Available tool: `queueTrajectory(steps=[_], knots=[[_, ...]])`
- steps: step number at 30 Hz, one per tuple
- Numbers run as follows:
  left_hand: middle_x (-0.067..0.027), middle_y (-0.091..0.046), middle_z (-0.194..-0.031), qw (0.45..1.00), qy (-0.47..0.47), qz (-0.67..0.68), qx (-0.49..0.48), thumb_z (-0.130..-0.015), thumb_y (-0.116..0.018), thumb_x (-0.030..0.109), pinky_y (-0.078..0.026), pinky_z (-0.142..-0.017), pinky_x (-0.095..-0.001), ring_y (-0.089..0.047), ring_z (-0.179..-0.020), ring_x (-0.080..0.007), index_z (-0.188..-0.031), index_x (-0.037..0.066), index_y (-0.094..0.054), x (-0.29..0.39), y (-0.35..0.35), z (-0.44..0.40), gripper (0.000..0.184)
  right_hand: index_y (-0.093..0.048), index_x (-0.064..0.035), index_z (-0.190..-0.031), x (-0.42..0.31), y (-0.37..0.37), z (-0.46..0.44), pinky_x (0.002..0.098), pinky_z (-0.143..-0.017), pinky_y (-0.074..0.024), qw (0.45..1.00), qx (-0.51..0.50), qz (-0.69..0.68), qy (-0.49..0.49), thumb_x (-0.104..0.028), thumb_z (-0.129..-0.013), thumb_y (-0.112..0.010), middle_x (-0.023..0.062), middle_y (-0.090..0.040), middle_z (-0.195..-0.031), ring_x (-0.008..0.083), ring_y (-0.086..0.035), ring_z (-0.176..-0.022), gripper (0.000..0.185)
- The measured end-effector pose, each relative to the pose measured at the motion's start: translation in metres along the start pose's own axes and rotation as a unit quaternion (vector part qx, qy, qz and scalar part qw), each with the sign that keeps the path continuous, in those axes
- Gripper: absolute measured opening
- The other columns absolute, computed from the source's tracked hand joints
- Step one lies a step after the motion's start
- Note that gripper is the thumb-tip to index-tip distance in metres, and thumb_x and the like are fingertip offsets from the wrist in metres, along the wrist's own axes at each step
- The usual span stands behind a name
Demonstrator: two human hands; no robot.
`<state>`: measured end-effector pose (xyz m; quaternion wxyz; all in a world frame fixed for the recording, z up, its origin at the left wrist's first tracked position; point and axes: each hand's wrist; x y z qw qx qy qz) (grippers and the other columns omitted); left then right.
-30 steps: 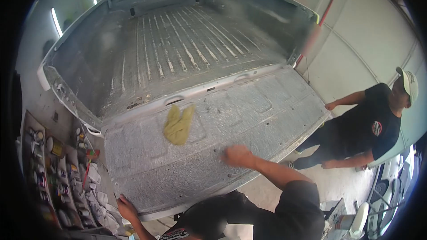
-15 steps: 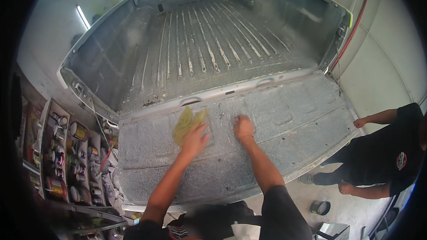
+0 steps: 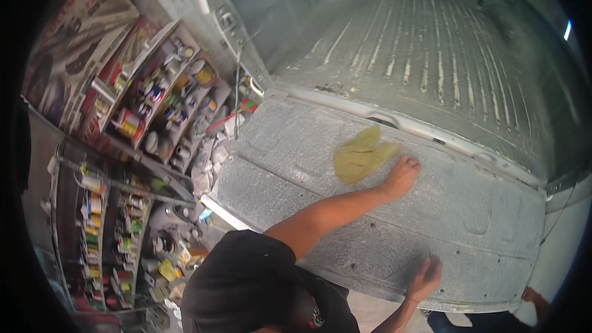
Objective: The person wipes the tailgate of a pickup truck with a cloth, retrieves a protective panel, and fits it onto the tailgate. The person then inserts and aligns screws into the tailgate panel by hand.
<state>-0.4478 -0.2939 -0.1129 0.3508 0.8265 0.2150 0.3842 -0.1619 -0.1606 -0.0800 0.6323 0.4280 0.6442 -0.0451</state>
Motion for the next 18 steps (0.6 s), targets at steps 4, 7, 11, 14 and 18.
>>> queueTrajectory(steps=[4,7,11,14,18], knots=[[-0.0147,-0.062,-0.114,0.992,-0.117,-0.029,0.022,-0.078,-0.052,0.002,-0.044,-0.098,-0.0383,-0.052,-0.110,-0.0301,-0.099,-0.004,-0.066,-0.002,0.020,0.025,0.025,-0.062,0.0063,-0.107,-0.009,0.012,-0.003,0.0375,-0.084,-0.0482,0.995,-0.009,0.050,-0.088,-0.013,-0.094,-0.056,0.0203,-0.067,-0.099,0.0310,-0.064,-0.090,0.024],[-0.0133,-0.062,-0.107,0.989,-0.129,-0.050,-0.054,-0.080,-0.054,0.006,-0.045,-0.097,-0.0387,-0.052,-0.109,-0.0296,-0.099,-0.003,-0.066,-0.018,0.038,0.012,0.024,-0.060,0.0014,-0.103,0.003,0.006,-0.008,0.0239,-0.062,-0.0440,0.992,0.024,0.098,0.075,-0.015,-0.096,-0.058,0.0022,-0.058,-0.079,0.0091,-0.051,-0.066,0.018],[-0.0139,-0.062,-0.101,0.969,-0.202,-0.040,-0.136,-0.086,-0.056,0.016,-0.053,-0.082,-0.0405,-0.062,-0.097,-0.0296,-0.095,0.003,-0.063,-0.046,0.048,-0.005,0.017,-0.062,-0.0004,-0.102,-0.034,-0.006,0.005,0.0249,-0.060,-0.0457,0.993,0.058,0.096,-0.035,-0.015,-0.095,-0.060,0.0020,-0.059,-0.077,0.0088,-0.052,-0.063,0.016],[-0.0156,-0.061,-0.106,0.957,-0.223,-0.036,-0.181,-0.093,-0.055,0.028,-0.058,-0.063,-0.0423,-0.068,-0.087,-0.0295,-0.095,0.002,-0.062,-0.062,0.052,-0.015,0.027,-0.064,0.0020,-0.105,-0.050,-0.017,0.025,0.0289,-0.069,-0.0502,0.992,0.076,0.023,-0.099,-0.015,-0.094,-0.060,0.0083,-0.066,-0.082,0.0142,-0.061,-0.073,0.020],[-0.0176,-0.064,-0.100,0.962,-0.203,-0.024,-0.182,-0.093,-0.056,0.029,-0.058,-0.067,-0.0438,-0.068,-0.086,-0.0333,-0.095,0.000,-0.061,-0.050,0.063,-0.017,0.030,-0.064,0.0025,-0.104,-0.045,-0.031,0.043,0.0307,-0.074,-0.0508,0.992,0.073,0.004,-0.101,-0.014,-0.092,-0.062,0.0111,-0.068,-0.088,0.0165,-0.063,-0.081,0.021]])
Point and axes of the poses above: each hand's wrist, its own z-axis away from the middle knuckle, its own y-axis out of the back of the hand, x = y × z
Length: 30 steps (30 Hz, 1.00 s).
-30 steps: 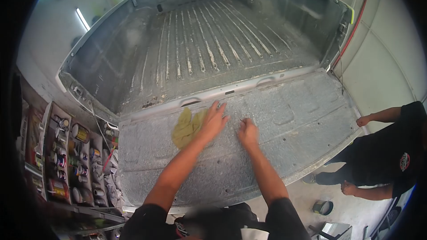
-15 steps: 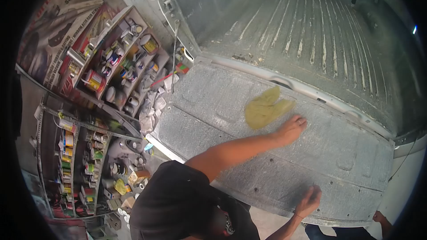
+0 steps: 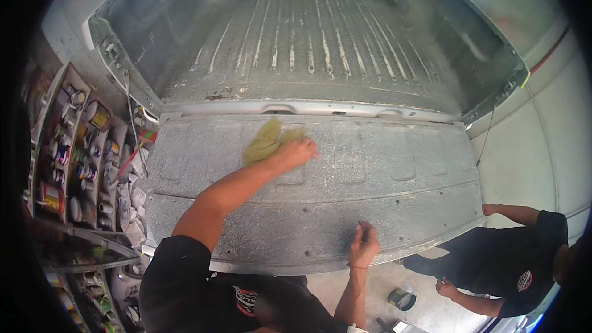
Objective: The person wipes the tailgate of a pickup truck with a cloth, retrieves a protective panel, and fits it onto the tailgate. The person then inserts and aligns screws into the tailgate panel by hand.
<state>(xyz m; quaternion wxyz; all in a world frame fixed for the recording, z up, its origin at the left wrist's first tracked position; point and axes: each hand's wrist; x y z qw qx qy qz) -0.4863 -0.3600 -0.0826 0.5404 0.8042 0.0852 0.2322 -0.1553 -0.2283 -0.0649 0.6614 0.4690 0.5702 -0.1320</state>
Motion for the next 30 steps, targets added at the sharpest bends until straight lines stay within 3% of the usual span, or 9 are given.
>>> queueTrajectory(steps=[8,11,13,17,19,24,25,26,30], knots=[[-0.0167,-0.068,-0.081,0.985,0.135,0.102,-0.041,-0.091,-0.063,0.037,-0.051,-0.067,-0.0436,-0.068,-0.072,-0.0261,-0.091,0.000,-0.062,-0.011,0.026,0.000,0.037,-0.066,0.0027,-0.108,-0.037,-0.015,-0.013,0.0330,-0.082,-0.0511,0.988,-0.126,-0.078,-0.038,-0.016,-0.090,-0.065,0.0145,-0.070,-0.095,0.0200,-0.066,-0.089,0.026],[-0.0083,-0.062,-0.074,0.841,0.371,0.392,-0.036,-0.093,-0.062,0.040,-0.048,-0.059,-0.0339,-0.059,-0.063,-0.0179,-0.087,0.004,-0.060,-0.016,0.061,0.011,0.036,-0.066,0.0012,-0.110,-0.041,-0.031,-0.016,0.0341,-0.081,-0.0520,0.989,-0.148,-0.001,0.027,-0.014,-0.089,-0.065,0.0166,-0.071,-0.097,0.0236,-0.068,-0.091,0.026],[-0.0029,-0.054,-0.076,0.553,0.371,0.738,0.108,-0.095,-0.059,0.045,-0.042,-0.056,-0.0238,-0.051,-0.065,-0.0136,-0.085,0.010,-0.056,-0.034,0.087,0.049,0.036,-0.066,0.0005,-0.109,-0.045,-0.050,-0.012,0.0340,-0.081,-0.0522,0.983,-0.182,-0.012,0.031,-0.014,-0.088,-0.065,0.0174,-0.071,-0.097,0.0241,-0.069,-0.090,0.025],[-0.0044,-0.055,-0.086,0.394,0.463,0.740,0.287,-0.094,-0.060,0.043,-0.044,-0.052,-0.0182,-0.054,-0.070,-0.0105,-0.087,0.009,-0.050,-0.021,0.132,0.147,0.035,-0.067,-0.0017,-0.106,-0.079,-0.094,0.008,0.0334,-0.080,-0.0528,0.951,-0.300,-0.024,0.068,-0.013,-0.088,-0.065,0.0182,-0.070,-0.097,0.0255,-0.070,-0.090,0.022],[-0.0052,-0.056,-0.083,0.385,0.533,0.698,0.283,-0.094,-0.061,0.039,-0.046,-0.052,-0.0194,-0.055,-0.067,-0.0112,-0.087,0.008,-0.051,-0.016,0.159,0.192,0.033,-0.068,-0.0033,-0.103,-0.103,-0.120,0.031,0.0351,-0.077,-0.0535,0.931,-0.336,-0.017,0.143,-0.011,-0.087,-0.065,0.0177,-0.069,-0.096,0.0297,-0.069,-0.087,0.018],[-0.0023,-0.058,-0.068,0.449,0.422,0.768,0.174,-0.098,-0.054,0.038,-0.045,-0.047,-0.0239,-0.058,-0.056,-0.0151,-0.078,0.008,-0.055,-0.021,0.193,0.304,0.036,-0.068,-0.0052,-0.098,-0.141,-0.181,0.079,0.0393,-0.073,-0.0529,0.900,-0.346,-0.014,0.263,-0.011,-0.085,-0.065,0.0170,-0.067,-0.092,0.0354,-0.066,-0.083,0.015],[-0.0025,-0.059,-0.067,0.760,0.455,0.426,0.183,-0.096,-0.056,0.040,-0.045,-0.047,-0.0264,-0.059,-0.055,-0.0171,-0.079,0.009,-0.058,-0.009,0.197,0.313,0.036,-0.068,-0.0052,-0.098,-0.145,-0.190,0.087,0.0393,-0.073,-0.0529,0.902,-0.343,-0.003,0.261,-0.011,-0.085,-0.065,0.0170,-0.067,-0.092,0.0354,-0.066,-0.083,0.015],[-0.0028,-0.060,-0.066,0.909,0.386,-0.009,0.157,-0.094,-0.058,0.041,-0.046,-0.047,-0.0289,-0.061,-0.053,-0.0190,-0.080,0.009,-0.060,-0.005,0.199,0.319,0.035,-0.068,-0.0049,-0.099,-0.147,-0.198,0.093,0.0387,-0.074,-0.0528,0.912,-0.333,0.025,0.239,-0.011,-0.086,-0.065,0.0170,-0.068,-0.093,0.0346,-0.067,-0.083,0.015],[-0.0060,-0.062,-0.071,0.961,0.243,-0.103,0.080,-0.088,-0.065,0.041,-0.049,-0.050,-0.0348,-0.063,-0.058,-0.0234,-0.088,0.009,-0.064,-0.021,0.178,0.333,0.032,-0.069,-0.0043,-0.102,-0.123,-0.220,0.110,0.0371,-0.076,-0.0526,0.964,-0.222,0.001,0.144,-0.011,-0.087,-0.063,0.0170,-0.068,-0.096,0.0323,-0.067,-0.084,0.017]])
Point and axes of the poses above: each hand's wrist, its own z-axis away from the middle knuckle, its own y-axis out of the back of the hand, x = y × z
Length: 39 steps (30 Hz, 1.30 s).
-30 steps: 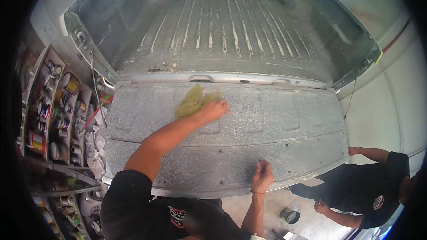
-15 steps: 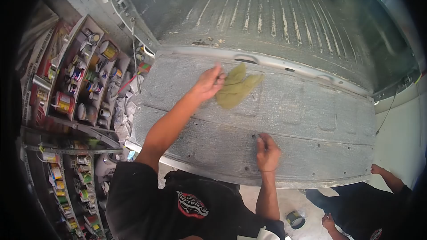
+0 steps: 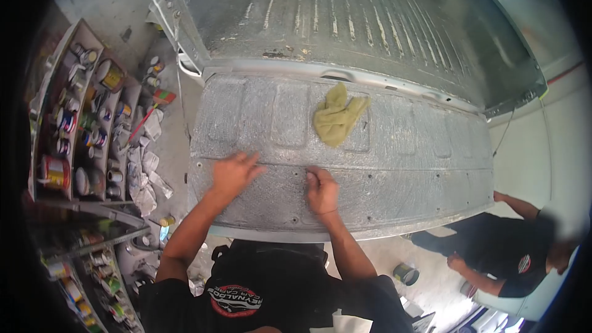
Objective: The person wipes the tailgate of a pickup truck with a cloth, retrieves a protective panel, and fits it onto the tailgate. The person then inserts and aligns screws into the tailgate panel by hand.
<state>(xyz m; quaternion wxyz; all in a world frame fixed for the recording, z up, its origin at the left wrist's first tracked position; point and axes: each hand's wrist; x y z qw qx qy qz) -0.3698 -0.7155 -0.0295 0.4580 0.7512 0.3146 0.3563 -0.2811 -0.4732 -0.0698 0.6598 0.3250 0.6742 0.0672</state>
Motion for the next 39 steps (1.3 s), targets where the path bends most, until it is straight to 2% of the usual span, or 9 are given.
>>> queueTrajectory(steps=[2,4,6,8,13,17,25,28,39], knots=[[-0.0066,-0.062,-0.072,0.998,-0.057,0.037,-0.004,-0.084,-0.067,0.042,-0.051,-0.051,-0.0366,-0.065,-0.062,-0.0241,-0.093,0.009,-0.065,0.001,-0.018,0.013,0.034,-0.069,-0.0041,-0.102,0.002,-0.001,0.002,0.0366,-0.077,-0.0524,0.998,0.008,-0.014,-0.054,-0.011,-0.087,-0.063,0.0170,-0.069,-0.096,0.0316,-0.068,-0.085,0.017],[-0.0068,-0.063,-0.074,0.997,-0.036,0.072,-0.022,-0.083,-0.068,0.041,-0.051,-0.053,-0.0373,-0.065,-0.064,-0.0248,-0.093,0.009,-0.065,-0.001,-0.026,0.018,0.034,-0.069,-0.0039,-0.103,-0.002,-0.002,0.001,0.0360,-0.078,-0.0523,0.994,0.010,-0.032,-0.107,-0.010,-0.088,-0.063,0.0170,-0.069,-0.097,0.0309,-0.068,-0.086,0.017],[-0.0071,-0.064,-0.075,0.994,-0.017,0.103,-0.046,-0.083,-0.069,0.040,-0.052,-0.054,-0.0381,-0.066,-0.066,-0.0254,-0.094,0.008,-0.065,-0.004,-0.030,0.018,0.034,-0.069,-0.0043,-0.102,-0.011,0.000,0.002,0.0315,-0.069,-0.0521,0.999,-0.009,0.032,0.041,-0.011,-0.088,-0.065,0.0142,-0.069,-0.091,0.0251,-0.068,-0.076,0.016],[-0.0106,-0.067,-0.080,0.989,0.022,0.128,-0.066,-0.082,-0.070,0.041,-0.052,-0.058,-0.0393,-0.067,-0.070,-0.0296,-0.097,0.008,-0.066,-0.003,-0.034,0.016,0.036,-0.069,-0.0052,-0.101,-0.015,0.002,0.003,0.0327,-0.069,-0.0526,0.997,-0.024,0.062,0.038,-0.011,-0.087,-0.066,0.0145,-0.069,-0.091,0.0273,-0.068,-0.076,0.016],[-0.0098,-0.066,-0.079,0.985,0.042,0.136,-0.099,-0.082,-0.069,0.040,-0.052,-0.058,-0.0414,-0.066,-0.067,-0.0296,-0.092,0.007,-0.063,-0.002,-0.028,0.009,0.035,-0.070,-0.0076,-0.100,-0.026,0.000,-0.001,0.0368,-0.069,-0.0536,0.991,-0.054,0.115,0.042,-0.010,-0.084,-0.067,0.0148,-0.069,-0.092,0.0331,-0.067,-0.078,0.016],[-0.0090,-0.066,-0.078,0.985,0.050,0.098,-0.133,-0.082,-0.069,0.042,-0.052,-0.056,-0.0406,-0.067,-0.067,-0.0282,-0.090,0.008,-0.062,-0.001,-0.028,0.006,0.036,-0.069,-0.0087,-0.098,-0.032,-0.001,-0.006,0.0413,-0.067,-0.0539,0.982,-0.058,0.150,0.101,-0.005,-0.081,-0.064,0.0143,-0.067,-0.083,0.0351,-0.065,-0.076,0.018],[-0.0112,-0.067,-0.077,0.981,0.069,0.143,-0.111,-0.080,-0.071,0.041,-0.051,-0.056,-0.0399,-0.066,-0.066,-0.0292,-0.091,0.008,-0.066,-0.005,-0.028,0.011,0.035,-0.067,-0.0043,-0.094,-0.039,-0.005,-0.019,0.0425,-0.065,-0.0524,0.949,-0.128,0.236,0.164,-0.004,-0.080,-0.064,0.0144,-0.063,-0.077,0.0351,-0.063,-0.074,0.014],[-0.0102,-0.067,-0.077,0.983,0.053,0.162,-0.073,-0.080,-0.071,0.042,-0.051,-0.055,-0.0394,-0.066,-0.064,-0.0281,-0.088,0.009,-0.067,-0.007,-0.032,0.016,0.034,-0.065,-0.0069,-0.104,-0.032,-0.004,-0.018,0.0435,-0.067,-0.0536,0.943,-0.158,0.250,0.152,-0.003,-0.075,-0.061,0.0153,-0.065,-0.083,0.0352,-0.064,-0.076,0.029],[-0.0078,-0.065,-0.072,0.984,-0.005,0.178,-0.024,-0.082,-0.067,0.047,-0.051,-0.051,-0.0388,-0.066,-0.061,-0.0263,-0.079,0.009,-0.067,-0.020,-0.047,0.018,0.038,-0.068,-0.0059,-0.094,-0.041,-0.029,0.009,0.0437,-0.067,-0.0532,0.928,-0.027,0.339,0.155,-0.008,-0.081,-0.063,0.0159,-0.066,-0.083,0.0364,-0.064,-0.076,0.015]])
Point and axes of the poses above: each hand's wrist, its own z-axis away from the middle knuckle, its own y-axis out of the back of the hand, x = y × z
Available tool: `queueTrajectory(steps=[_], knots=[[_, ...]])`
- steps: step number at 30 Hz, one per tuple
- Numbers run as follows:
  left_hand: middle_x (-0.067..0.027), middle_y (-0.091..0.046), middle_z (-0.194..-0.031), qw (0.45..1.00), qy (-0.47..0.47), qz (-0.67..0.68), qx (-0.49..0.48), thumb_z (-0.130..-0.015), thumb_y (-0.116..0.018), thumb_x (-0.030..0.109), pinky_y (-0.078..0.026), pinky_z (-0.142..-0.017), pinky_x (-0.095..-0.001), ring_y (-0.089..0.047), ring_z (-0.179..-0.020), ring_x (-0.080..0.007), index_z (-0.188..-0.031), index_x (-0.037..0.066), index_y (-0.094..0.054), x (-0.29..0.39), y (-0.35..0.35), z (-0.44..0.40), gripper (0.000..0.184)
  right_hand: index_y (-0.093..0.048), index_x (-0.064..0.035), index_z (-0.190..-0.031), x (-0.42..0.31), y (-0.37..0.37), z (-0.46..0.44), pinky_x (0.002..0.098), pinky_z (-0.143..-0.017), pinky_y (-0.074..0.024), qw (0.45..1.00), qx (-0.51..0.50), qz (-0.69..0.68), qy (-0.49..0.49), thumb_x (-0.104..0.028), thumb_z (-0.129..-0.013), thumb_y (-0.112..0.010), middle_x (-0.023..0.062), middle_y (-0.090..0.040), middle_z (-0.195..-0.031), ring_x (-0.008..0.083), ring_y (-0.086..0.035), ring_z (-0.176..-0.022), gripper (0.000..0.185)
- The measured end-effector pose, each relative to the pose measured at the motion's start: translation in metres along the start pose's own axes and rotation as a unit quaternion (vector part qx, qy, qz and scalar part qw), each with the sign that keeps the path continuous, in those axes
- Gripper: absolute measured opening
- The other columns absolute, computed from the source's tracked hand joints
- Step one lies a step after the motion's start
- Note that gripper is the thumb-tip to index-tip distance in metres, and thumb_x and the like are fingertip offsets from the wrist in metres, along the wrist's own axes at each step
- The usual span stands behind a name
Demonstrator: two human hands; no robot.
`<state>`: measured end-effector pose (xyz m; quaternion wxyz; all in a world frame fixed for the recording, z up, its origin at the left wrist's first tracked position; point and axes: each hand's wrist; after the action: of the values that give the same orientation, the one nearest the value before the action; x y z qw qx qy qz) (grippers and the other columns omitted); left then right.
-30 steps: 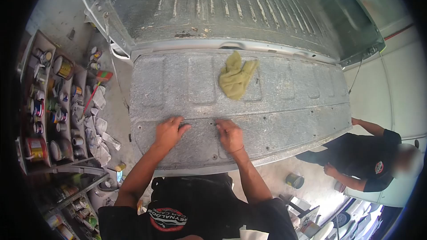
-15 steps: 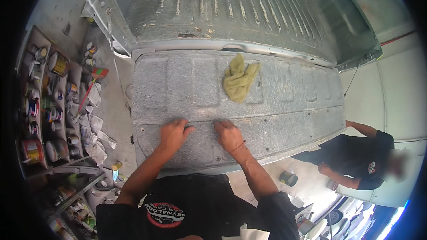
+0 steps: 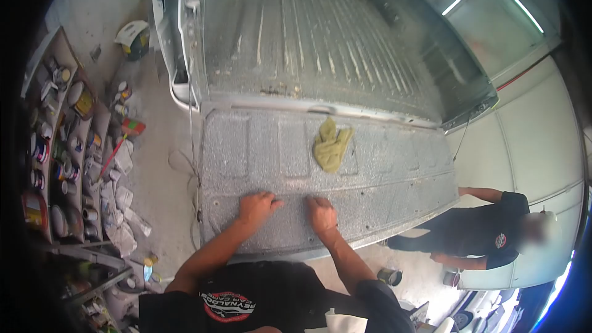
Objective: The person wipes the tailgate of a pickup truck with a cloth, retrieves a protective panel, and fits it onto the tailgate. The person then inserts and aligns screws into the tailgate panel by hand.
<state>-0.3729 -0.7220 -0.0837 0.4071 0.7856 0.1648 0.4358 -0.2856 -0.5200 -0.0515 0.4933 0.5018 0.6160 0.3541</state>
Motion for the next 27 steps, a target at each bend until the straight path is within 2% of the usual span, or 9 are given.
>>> queueTrajectory(steps=[2,4,9,12,16,18,21,25,27], knots=[[-0.0093,-0.068,-0.075,0.998,0.013,-0.002,-0.061,-0.081,-0.068,0.043,-0.053,-0.056,-0.0395,-0.068,-0.064,-0.0275,-0.078,0.009,-0.069,0.001,0.005,-0.001,0.034,-0.069,-0.0061,-0.092,-0.004,0.000,-0.002,0.0440,-0.067,-0.0532,0.999,0.031,0.014,-0.025,-0.010,-0.082,-0.064,0.0162,-0.066,-0.082,0.0366,-0.064,-0.075,0.012],[-0.0099,-0.068,-0.076,0.998,0.002,-0.005,-0.057,-0.082,-0.068,0.043,-0.053,-0.057,-0.0401,-0.068,-0.065,-0.0279,-0.079,0.009,-0.068,0.000,0.007,-0.001,0.034,-0.069,-0.0065,-0.090,-0.002,0.004,-0.009,0.0446,-0.066,-0.0535,0.994,-0.081,0.029,-0.060,-0.021,-0.087,-0.063,0.0166,-0.066,-0.080,0.0365,-0.065,-0.075,0.016],[-0.0120,-0.069,-0.079,0.997,0.003,0.004,-0.081,-0.083,-0.066,0.046,-0.053,-0.059,-0.0443,-0.069,-0.070,-0.0312,-0.081,0.009,-0.068,0.000,0.011,-0.003,0.037,-0.070,-0.0070,-0.089,0.001,0.002,-0.016,0.0463,-0.070,-0.0540,0.990,-0.085,0.108,-0.007,-0.035,-0.093,-0.055,0.0169,-0.068,-0.080,0.0355,-0.067,-0.077,0.032],[-0.0130,-0.069,-0.079,0.993,0.007,-0.014,-0.116,-0.083,-0.065,0.047,-0.052,-0.059,-0.0451,-0.069,-0.073,-0.0329,-0.083,0.008,-0.067,0.003,0.016,-0.006,0.039,-0.069,-0.0067,-0.086,-0.008,0.005,-0.022,0.0462,-0.074,-0.0539,0.975,-0.172,0.089,-0.112,-0.036,-0.094,-0.052,0.0171,-0.068,-0.084,0.0368,-0.066,-0.079,0.035],[-0.0132,-0.069,-0.079,0.995,-0.010,-0.020,-0.099,-0.084,-0.064,0.048,-0.052,-0.059,-0.0458,-0.068,-0.072,-0.0339,-0.082,0.008,-0.067,0.002,0.016,-0.005,0.040,-0.066,-0.0049,-0.090,-0.009,0.019,-0.029,0.0486,-0.078,-0.0530,0.963,-0.232,0.080,-0.113,-0.035,-0.094,-0.049,0.0187,-0.068,-0.083,0.0378,-0.067,-0.082,0.034],[-0.0129,-0.069,-0.078,0.996,-0.005,-0.008,-0.093,-0.084,-0.064,0.049,-0.052,-0.059,-0.0459,-0.068,-0.071,-0.0338,-0.080,0.008,-0.066,0.003,0.015,-0.004,0.042,-0.065,-0.0041,-0.093,0.005,0.013,-0.022,0.0494,-0.074,-0.0544,0.962,-0.208,0.160,0.075,-0.027,-0.088,-0.052,0.0191,-0.069,-0.086,0.0380,-0.068,-0.089,0.027],[-0.0127,-0.069,-0.077,0.995,-0.005,-0.016,-0.094,-0.084,-0.064,0.050,-0.051,-0.058,-0.0456,-0.067,-0.070,-0.0340,-0.078,0.008,-0.065,0.003,0.014,-0.005,0.042,-0.063,-0.0015,-0.090,0.015,0.017,-0.030,0.0515,-0.073,-0.0545,0.936,-0.259,0.168,0.172,-0.025,-0.085,-0.053,0.0222,-0.069,-0.088,0.0369,-0.069,-0.092,0.026],[-0.0129,-0.068,-0.076,0.995,-0.021,-0.034,-0.093,-0.084,-0.064,0.051,-0.051,-0.058,-0.0454,-0.067,-0.068,-0.0343,-0.078,0.008,-0.065,0.000,0.011,-0.002,0.043,-0.066,-0.0012,-0.093,-0.001,0.016,-0.037,0.0533,-0.071,-0.0546,0.916,-0.366,0.155,0.054,-0.023,-0.083,-0.054,0.0219,-0.069,-0.092,0.0366,-0.069,-0.091,0.027],[-0.0128,-0.068,-0.075,0.997,-0.031,-0.015,-0.071,-0.083,-0.065,0.051,-0.050,-0.058,-0.0457,-0.066,-0.067,-0.0343,-0.077,0.009,-0.065,-0.004,0.005,-0.004,0.043,-0.071,-0.0022,-0.096,-0.004,0.002,-0.038,0.0551,-0.068,-0.0544,0.922,-0.356,0.108,-0.111,-0.024,-0.082,-0.055,0.0207,-0.070,-0.096,0.0357,-0.070,-0.089,0.030]])
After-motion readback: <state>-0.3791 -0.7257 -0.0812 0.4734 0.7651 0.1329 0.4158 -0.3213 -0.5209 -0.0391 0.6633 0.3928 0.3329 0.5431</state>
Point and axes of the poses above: each hand's wrist, its own z-axis away from the middle knuckle, its own y-axis out of the back of the hand, x = y × z
